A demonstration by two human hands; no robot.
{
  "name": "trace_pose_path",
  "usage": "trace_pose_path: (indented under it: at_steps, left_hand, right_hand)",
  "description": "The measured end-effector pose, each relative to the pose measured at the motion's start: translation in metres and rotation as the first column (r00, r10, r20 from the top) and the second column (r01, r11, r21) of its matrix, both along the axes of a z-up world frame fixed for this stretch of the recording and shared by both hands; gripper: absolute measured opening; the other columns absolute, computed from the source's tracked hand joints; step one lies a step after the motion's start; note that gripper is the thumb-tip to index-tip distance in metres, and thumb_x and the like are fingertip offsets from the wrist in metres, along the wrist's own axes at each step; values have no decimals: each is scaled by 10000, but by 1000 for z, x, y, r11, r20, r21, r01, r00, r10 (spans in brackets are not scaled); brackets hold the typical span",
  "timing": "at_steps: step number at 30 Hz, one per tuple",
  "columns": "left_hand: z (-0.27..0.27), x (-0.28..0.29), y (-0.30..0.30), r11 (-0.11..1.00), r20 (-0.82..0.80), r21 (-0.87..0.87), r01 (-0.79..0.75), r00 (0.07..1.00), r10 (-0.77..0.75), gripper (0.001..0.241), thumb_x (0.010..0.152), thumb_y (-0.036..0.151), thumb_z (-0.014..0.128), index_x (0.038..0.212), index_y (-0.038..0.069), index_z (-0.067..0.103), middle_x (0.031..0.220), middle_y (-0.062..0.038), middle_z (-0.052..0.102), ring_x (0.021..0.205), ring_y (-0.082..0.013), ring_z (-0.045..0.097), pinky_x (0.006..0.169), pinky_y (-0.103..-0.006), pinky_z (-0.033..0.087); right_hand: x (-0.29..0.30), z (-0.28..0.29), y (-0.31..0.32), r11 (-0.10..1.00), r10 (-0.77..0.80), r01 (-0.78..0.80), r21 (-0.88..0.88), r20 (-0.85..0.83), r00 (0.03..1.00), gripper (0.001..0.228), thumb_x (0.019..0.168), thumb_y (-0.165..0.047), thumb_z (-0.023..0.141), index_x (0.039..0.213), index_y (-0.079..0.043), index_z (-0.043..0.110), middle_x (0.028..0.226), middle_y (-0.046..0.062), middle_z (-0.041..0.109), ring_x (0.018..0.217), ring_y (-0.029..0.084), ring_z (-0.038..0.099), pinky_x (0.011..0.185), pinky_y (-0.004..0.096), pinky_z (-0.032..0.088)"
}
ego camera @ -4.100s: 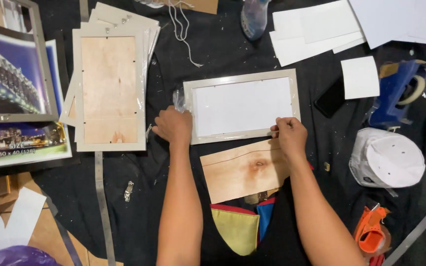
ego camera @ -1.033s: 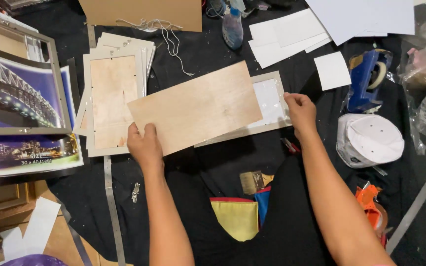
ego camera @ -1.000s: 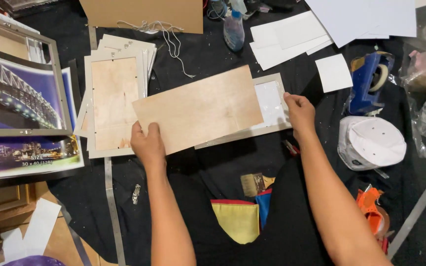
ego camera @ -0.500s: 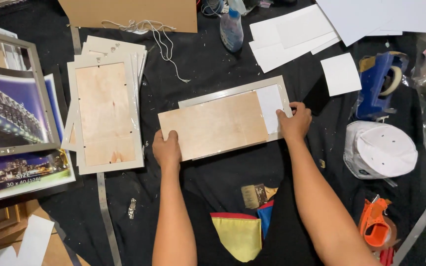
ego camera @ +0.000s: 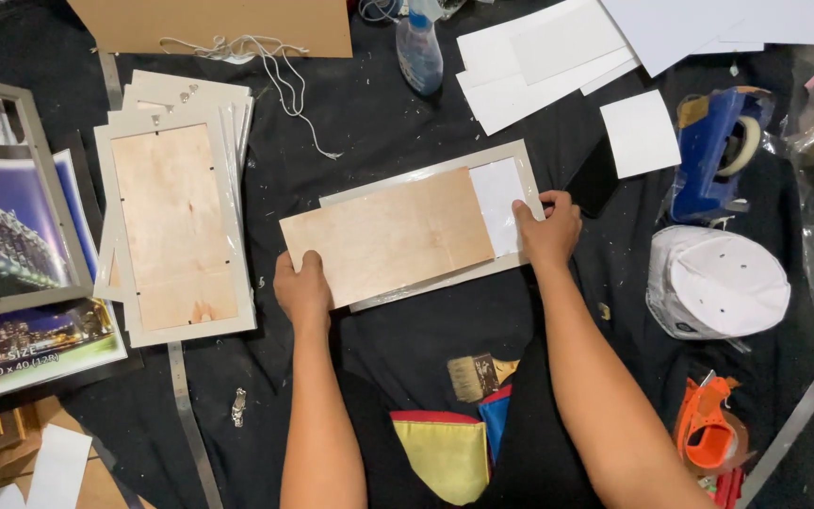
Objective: Assembling a picture frame by inserting a backing sheet and a wooden board, then securing them with adhesive strips.
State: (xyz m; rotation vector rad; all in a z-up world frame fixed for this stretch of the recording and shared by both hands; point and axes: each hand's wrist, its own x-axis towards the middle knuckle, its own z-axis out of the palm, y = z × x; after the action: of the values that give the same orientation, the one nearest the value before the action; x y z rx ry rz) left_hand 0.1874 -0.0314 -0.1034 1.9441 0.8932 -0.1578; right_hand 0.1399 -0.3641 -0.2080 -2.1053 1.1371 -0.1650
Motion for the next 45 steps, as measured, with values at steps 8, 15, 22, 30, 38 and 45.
trace_pose_path:
  at_steps: [8,15,22,30,38,45]
  left_hand:
    - [-6,-2,0,999,-25,-3,36,999,-36,420,863,186,595,1250,54,690,1060,-174,710,1022,-281,661,848,-468,542]
    - [-10,-1,-2,999,-3,-40,25,1000,-25,426,873,178,592,1264,31,678,1082,-190,706,1042,-285,651,867,-484,540]
    - [-2,0,-8,997,-23,-58,51,998,-52,471,902,185,578,1341,22,632,1175,-206,684,1130,-296,627,933,-507,532]
    - [-21,-1,-4,982,-62,-18,186,980,-187,511,941,235,624,1381,-25,603,1279,-281,647,1254,-405,595,1012,-564,501]
    - [-25,-3,-2,961,-10,159,227,973,-229,552,902,223,786,1354,-24,588,1173,-263,645,1191,-411,609,988,-550,519]
    - [-30,-3,-5,914,-93,204,350,937,-338,507,869,182,802,1317,-11,663,1104,-212,684,1094,-376,666,915,-489,566]
  right_hand:
    - [0,1,6,999,12,-15,-42,-57,998,415,852,-332,869,1129,-159,613,1035,75,564,1060,316,562,937,474,451]
    - [1,3,8,999,10,-13,-41,-72,997,411,858,-332,867,1130,-173,602,1045,63,555,1071,310,557,946,476,450]
    - [-1,3,7,1000,11,-12,-28,-35,999,421,832,-339,865,1110,-173,595,1018,67,551,1055,316,558,947,475,445]
    - [-6,-3,-1,999,30,-30,15,36,999,386,808,-308,831,1105,-157,636,979,80,570,1006,321,580,925,458,449]
    - [-5,14,1,996,39,-43,84,48,998,617,715,-398,910,1167,-109,606,984,78,524,986,291,566,886,441,458]
    - [-6,42,11,984,98,-99,146,16,995,714,679,-319,915,1237,-74,542,1076,133,488,1067,348,526,942,483,421]
